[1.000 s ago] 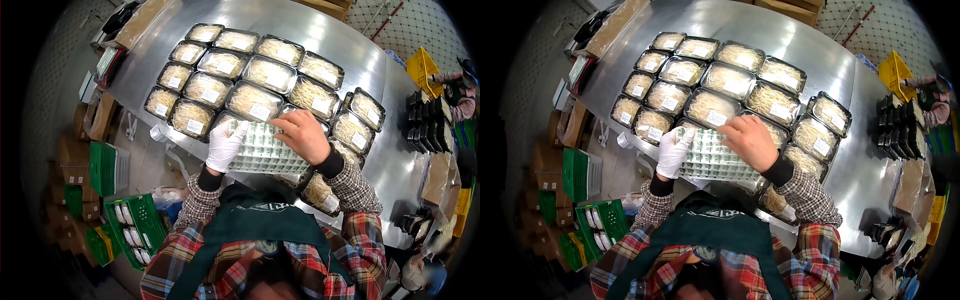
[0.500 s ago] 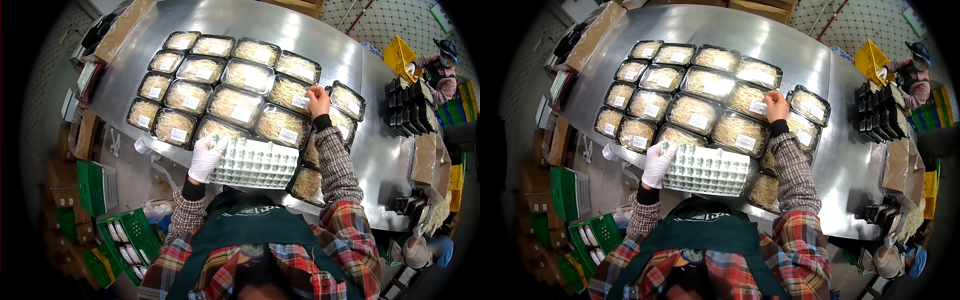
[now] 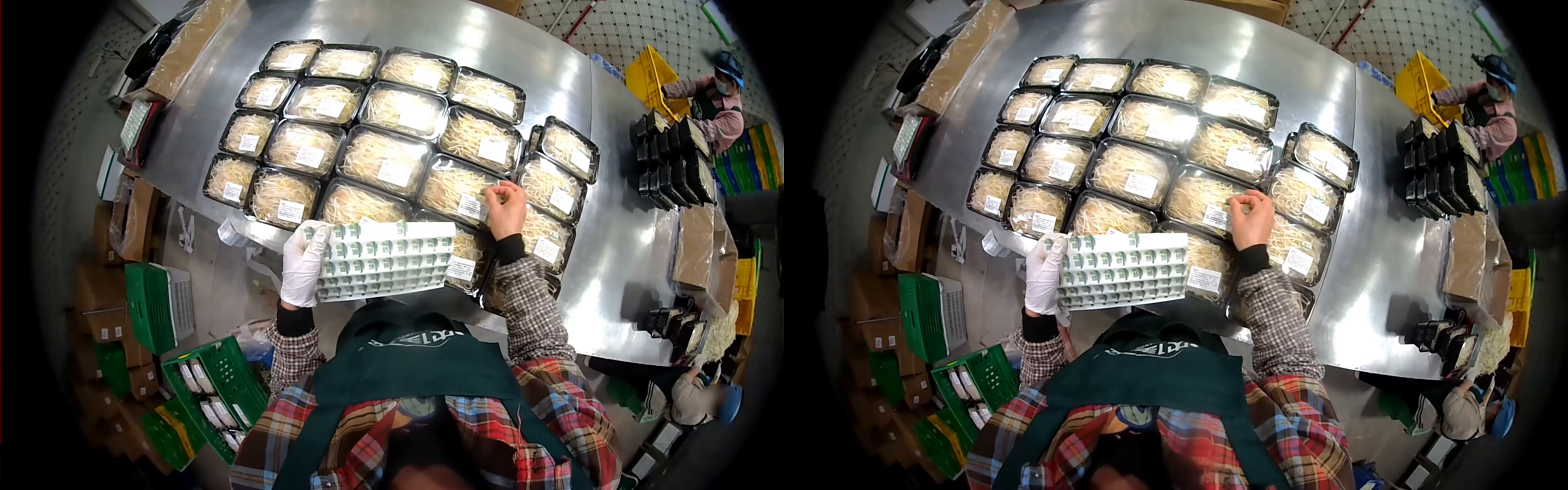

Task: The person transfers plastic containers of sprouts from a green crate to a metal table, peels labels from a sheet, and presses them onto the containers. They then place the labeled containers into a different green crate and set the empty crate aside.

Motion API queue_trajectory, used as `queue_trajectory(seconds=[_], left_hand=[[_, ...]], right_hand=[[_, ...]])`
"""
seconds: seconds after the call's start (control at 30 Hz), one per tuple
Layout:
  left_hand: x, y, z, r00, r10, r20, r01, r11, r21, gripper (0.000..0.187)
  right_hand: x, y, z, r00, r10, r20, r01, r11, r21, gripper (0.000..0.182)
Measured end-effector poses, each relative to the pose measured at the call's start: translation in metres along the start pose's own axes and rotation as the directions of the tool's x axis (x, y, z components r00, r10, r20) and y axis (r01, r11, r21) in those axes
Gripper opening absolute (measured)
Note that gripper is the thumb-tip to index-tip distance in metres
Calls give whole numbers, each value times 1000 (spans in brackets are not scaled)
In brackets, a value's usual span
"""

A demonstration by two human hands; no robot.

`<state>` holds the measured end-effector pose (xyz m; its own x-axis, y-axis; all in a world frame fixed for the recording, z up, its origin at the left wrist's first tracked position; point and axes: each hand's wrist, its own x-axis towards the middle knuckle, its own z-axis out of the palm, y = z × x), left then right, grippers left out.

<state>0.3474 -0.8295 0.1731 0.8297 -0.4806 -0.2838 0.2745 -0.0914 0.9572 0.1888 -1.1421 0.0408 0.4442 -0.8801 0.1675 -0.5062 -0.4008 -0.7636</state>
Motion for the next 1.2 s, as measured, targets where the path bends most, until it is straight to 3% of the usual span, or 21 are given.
queue_trajectory(seconds=[0.07,0.17,0.2,0.27,0.3,0.37,0.4,0.43,0.5,0.53,0.57,0.6,0.63,0.7,0.77,0.9,1.0,1.03,1.1,1.17,1.2], left_hand=[[2,-1,6,999,35,39,-35,999,-1,14],[-2,5,11,996,29,84,-29,1000,-7,16],[-5,6,10,994,39,104,-42,999,18,17],[-6,9,12,989,62,133,-75,993,90,19],[-4,4,10,986,70,154,-87,990,110,18],[-6,3,13,972,118,202,-126,992,25,18],[-9,9,15,966,127,224,-121,992,-42,18],[-9,8,15,966,139,216,-128,990,-65,18],[-5,3,4,962,150,228,-169,983,69,18],[-5,5,2,970,132,202,-138,990,15,19],[-3,4,-6,971,119,206,-141,985,98,19],[-2,3,-10,967,173,187,-195,975,107,20],[-2,3,-11,959,226,171,-248,962,116,20],[-6,12,-21,941,246,233,-299,926,229,19],[-10,23,-28,916,276,291,-365,875,318,20],[-9,29,-42,853,355,382,-486,808,334,19],[-3,18,-57,878,241,413,-382,873,303,19],[-2,12,-58,908,143,394,-234,953,192,21],[9,-1,-67,888,88,451,-236,930,283,26],[22,-15,-80,872,115,475,-323,865,384,29],[26,-17,-87,873,60,483,-259,897,357,32]], right_hand=[[-13,-26,-1,987,-151,-51,121,918,-378,10],[-3,-22,-8,971,-200,-133,117,877,-465,10],[0,-21,-12,968,-211,-132,153,923,-354,11],[0,-54,-35,945,-204,254,188,979,84,16],[-5,-82,-49,856,-234,462,122,958,259,19],[-24,-134,-62,655,-598,462,420,796,435,22],[-36,-160,-66,650,-603,462,459,797,394,13],[-41,-169,-66,602,-651,462,643,738,202,12],[-48,-168,-60,541,-713,446,754,646,118,12],[-52,-172,-62,571,-737,360,759,642,109,12],[-58,-177,-64,597,-755,272,763,639,99,12],[-64,-184,-67,679,-704,206,684,709,171,12],[-73,-183,-62,822,-551,144,497,817,293,12],[-88,-193,-57,939,-328,104,273,893,357,12],[-106,-221,-50,862,-474,177,445,877,184,33],[-135,-253,-16,773,-587,242,537,808,244,46],[-153,-252,5,725,-673,142,659,739,140,43],[-159,-249,11,692,-714,107,709,700,85,41],[-169,-241,13,679,-731,61,722,681,120,40],[-175,-214,8,925,-379,-27,374,895,242,43],[-167,-192,6,987,-118,-107,149,918,367,46]])
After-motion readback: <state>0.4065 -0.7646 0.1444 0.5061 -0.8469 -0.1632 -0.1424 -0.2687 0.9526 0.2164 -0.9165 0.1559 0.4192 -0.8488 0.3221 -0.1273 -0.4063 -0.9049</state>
